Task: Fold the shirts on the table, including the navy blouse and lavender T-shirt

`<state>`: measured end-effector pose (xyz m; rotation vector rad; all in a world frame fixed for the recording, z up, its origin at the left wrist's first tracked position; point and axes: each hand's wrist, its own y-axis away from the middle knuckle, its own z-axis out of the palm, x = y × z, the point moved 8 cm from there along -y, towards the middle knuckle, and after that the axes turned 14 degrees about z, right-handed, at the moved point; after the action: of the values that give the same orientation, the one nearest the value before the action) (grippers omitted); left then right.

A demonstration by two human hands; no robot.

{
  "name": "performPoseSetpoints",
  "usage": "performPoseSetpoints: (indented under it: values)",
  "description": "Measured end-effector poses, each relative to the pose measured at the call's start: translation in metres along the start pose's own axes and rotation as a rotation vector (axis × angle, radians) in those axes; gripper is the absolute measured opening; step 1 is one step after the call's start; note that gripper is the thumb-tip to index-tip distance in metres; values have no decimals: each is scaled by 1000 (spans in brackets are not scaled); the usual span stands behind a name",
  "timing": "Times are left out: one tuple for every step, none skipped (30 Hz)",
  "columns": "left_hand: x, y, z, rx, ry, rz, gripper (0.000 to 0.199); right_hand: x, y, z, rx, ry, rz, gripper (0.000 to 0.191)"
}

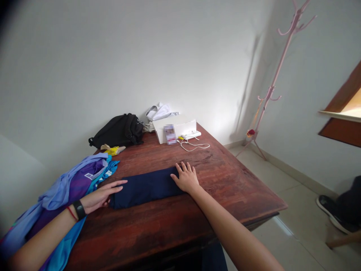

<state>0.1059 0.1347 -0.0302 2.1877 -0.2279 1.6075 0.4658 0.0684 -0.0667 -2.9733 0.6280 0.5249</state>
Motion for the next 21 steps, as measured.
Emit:
performPoseSetpoints:
  values:
    - [3, -4, 0, -16, -61, 52, 59, 0, 0, 0, -3, 0, 1, 74]
    - [7, -7, 0, -36, -124, 109, 54, 0, 0, 0, -5, -2, 2, 74]
    - [12, -11, 1, -54, -186, 166, 50, 0, 0, 0, -6, -4, 3, 74]
    - [19, -15, 1, -57, -239, 220, 47, 0, 0, 0, -7, -8, 4, 74]
    - [27, -18, 1, -59, -285, 264, 45, 1, -1, 1, -7, -12, 6, 74]
    - [35, -20, 4, -64, -323, 301, 43, 1, -1, 1, -6, -18, 7, 74]
    - [45, -22, 8, -79, -354, 331, 43, 1, -1, 1, -5, -25, 9, 73]
    - [56, -24, 14, -98, -381, 363, 42, 2, -2, 1, -4, -32, 12, 73]
    - [68, -26, 23, -121, -407, 398, 42, 2, -2, 1, -4, -41, 15, 72]
    - [81, -28, 33, -149, -438, 433, 42, 3, -3, 0, -5, -50, 18, 71]
    - [94, -30, 44, -172, -471, 470, 41, 3, -3, -1, -7, -61, 22, 69]
    - [107, -33, 56, -192, -507, 509, 41, 4, -3, -2, -11, -73, 25, 68]
    - [120, -36, 68, -206, -540, 547, 40, 5, -4, -3, -15, -85, 28, 67]
    - [133, -40, 82, -220, -566, 582, 38, 5, -4, -3, -20, -98, 31, 65]
    - [144, -44, 96, -233, -587, 613, 36, 5, -4, -4, -24, -111, 33, 63]
    - [154, -48, 111, -249, -598, 639, 35, 6, -4, -4, -29, -124, 36, 62]
    - [164, -51, 127, -266, -602, 661, 33, 6, -4, -3, -32, -137, 37, 60]
    - [172, -54, 143, -280, -601, 672, 32, 7, -5, -3, -34, -154, 37, 57]
    - [178, -57, 160, -295, -594, 671, 31, 8, -6, -3, -33, -180, 36, 55]
    - [181, -60, 177, -313, -583, 651, 31, 9, -8, -5, -29, -221, 34, 53]
    - [181, -63, 193, -339, -575, 611, 31, 11, -10, -7, -20, -283, 27, 50]
